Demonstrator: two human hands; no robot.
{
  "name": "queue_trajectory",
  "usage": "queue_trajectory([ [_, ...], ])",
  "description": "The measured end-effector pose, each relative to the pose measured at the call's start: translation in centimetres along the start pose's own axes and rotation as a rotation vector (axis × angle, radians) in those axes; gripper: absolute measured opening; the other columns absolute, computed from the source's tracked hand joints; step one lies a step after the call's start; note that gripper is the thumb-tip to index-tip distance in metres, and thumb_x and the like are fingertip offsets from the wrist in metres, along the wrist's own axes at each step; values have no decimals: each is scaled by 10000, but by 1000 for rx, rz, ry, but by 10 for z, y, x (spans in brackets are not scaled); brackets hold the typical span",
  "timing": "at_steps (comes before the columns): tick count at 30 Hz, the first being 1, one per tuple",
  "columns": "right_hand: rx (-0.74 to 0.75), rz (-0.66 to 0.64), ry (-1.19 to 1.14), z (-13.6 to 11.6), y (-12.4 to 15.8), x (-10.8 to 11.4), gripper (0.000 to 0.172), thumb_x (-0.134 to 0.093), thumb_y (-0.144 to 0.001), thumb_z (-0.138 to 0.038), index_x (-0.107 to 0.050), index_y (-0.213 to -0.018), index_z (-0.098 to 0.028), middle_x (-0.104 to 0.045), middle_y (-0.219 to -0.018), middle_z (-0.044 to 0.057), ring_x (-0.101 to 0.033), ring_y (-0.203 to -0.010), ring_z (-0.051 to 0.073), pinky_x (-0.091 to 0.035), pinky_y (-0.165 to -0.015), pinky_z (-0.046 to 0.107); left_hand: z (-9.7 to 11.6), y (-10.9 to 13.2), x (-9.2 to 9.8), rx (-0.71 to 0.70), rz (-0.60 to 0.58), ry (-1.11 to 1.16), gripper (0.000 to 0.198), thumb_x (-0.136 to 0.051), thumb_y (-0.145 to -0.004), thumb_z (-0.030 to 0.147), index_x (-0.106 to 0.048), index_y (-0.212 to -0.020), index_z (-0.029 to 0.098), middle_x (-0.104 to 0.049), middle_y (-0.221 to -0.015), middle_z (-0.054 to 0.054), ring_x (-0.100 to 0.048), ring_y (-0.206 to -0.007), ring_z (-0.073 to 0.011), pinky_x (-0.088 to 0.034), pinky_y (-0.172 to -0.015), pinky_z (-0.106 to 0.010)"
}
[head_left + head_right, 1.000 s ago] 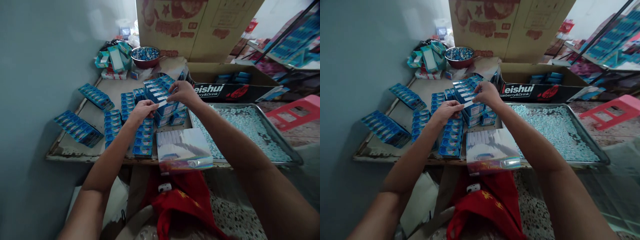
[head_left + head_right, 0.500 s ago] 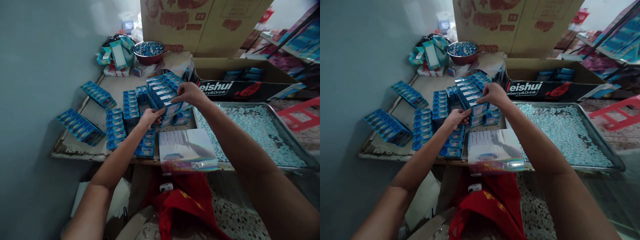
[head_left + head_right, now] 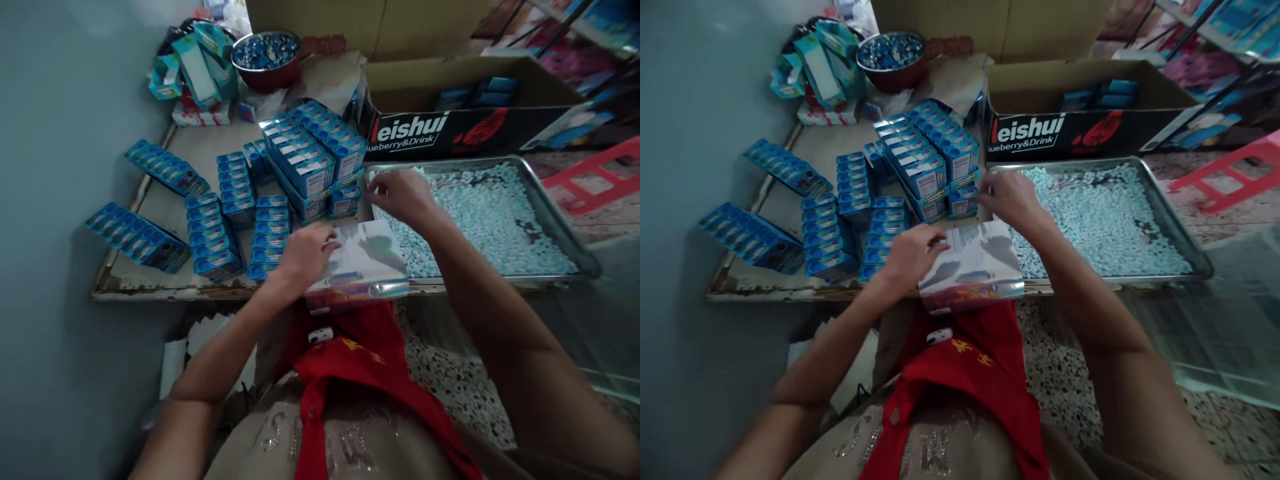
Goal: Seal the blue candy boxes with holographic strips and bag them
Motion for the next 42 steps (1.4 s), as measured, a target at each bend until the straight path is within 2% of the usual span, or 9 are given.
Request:
queue_trajectory([
  [3,-14,-261,64,29,27,-26,278,-695,-952,-441,-811,-1093,-232,-791,-1053,105,-721,-968,302,-530,-898,414,14,-20,-53,94,-36,-177,295,-605,-1017,168,-711,-1290,128,-724,-1360,-171,-642,-1303,-311,-487,-1125,-415],
  [8,-48,-245,50,48,49,-52,715,-858,-840,-502,-669,-1451,-182,-691,-1312,190,-674,-1157,348,-523,-994,423,-6,-53,-86,335,-70,-259,301,-537,-1056,235,-735,-1261,137,-714,-1369,-202,-608,-1339,-358,-473,-1110,-482],
  [13,-126,-173,-9,54,58,-54,504,-867,-835,-330,-754,-1303,-181,-644,-1327,193,-627,-1202,346,-489,-1005,419,-22,-55,-73,322,-137,-55,168,-662,-995,245,-820,-1033,202,-789,-1192,-141,-706,-1171,-290,-517,-981,-365],
  [18,49,83,65,23,75,-37,316,-633,-990,-264,-767,-1271,-214,-716,-1264,173,-576,-1230,384,-397,-999,484,1,-57,-50,285,-53,-120,247,-593,-1032,252,-833,-1015,195,-777,-1165,-131,-714,-1108,-270,-509,-923,-350],
  [24,183,152,100,-19,83,-44,381,-418,-1109,-307,-753,-1272,-227,-752,-1241,146,-613,-1141,327,-364,-971,458,25,-58,-34,222,-50,-169,266,-574,-1054,267,-825,-1051,181,-770,-1150,-130,-710,-1105,-277,-498,-885,-364],
  [27,232,172,136,-23,89,-61,405,-378,-1116,-266,-716,-1336,-222,-763,-1234,143,-612,-1125,315,-350,-1009,467,23,-57,-35,234,-32,-146,270,-571,-1055,269,-825,-1027,181,-771,-1135,-127,-708,-1092,-269,-496,-888,-362],
  [33,288,203,98,-22,127,-78,443,-388,-1102,-214,-658,-1451,-260,-678,-1513,92,-591,-1277,302,-328,-1094,491,15,-54,-37,266,-42,-106,276,-556,-1050,250,-821,-1009,187,-773,-1104,-117,-708,-1046,-257,-496,-880,-352],
  [37,160,246,6,-22,126,-62,390,-440,-1106,-352,-707,-1381,-283,-792,-1239,87,-626,-1160,300,-354,-1044,474,19,-52,-34,215,-52,-101,250,-578,-1043,254,-816,-1023,181,-765,-1118,-122,-703,-1061,-259,-495,-889,-352],
  [42,114,241,43,-24,100,-39,365,-474,-1082,-410,-782,-1235,-289,-764,-1015,117,-598,-1046,324,-357,-930,464,32,-49,-30,176,-19,-117,251,-578,-1051,275,-811,-1019,188,-763,-1115,-124,-697,-1070,-267,-495,-906,-364],
])
Point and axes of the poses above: each hand's wrist, its own y-axis away from the middle knuckle, its own x-axis out of the back of the hand, z = x × y, the point moved 1 cm from there along -y, towards the middle knuckle
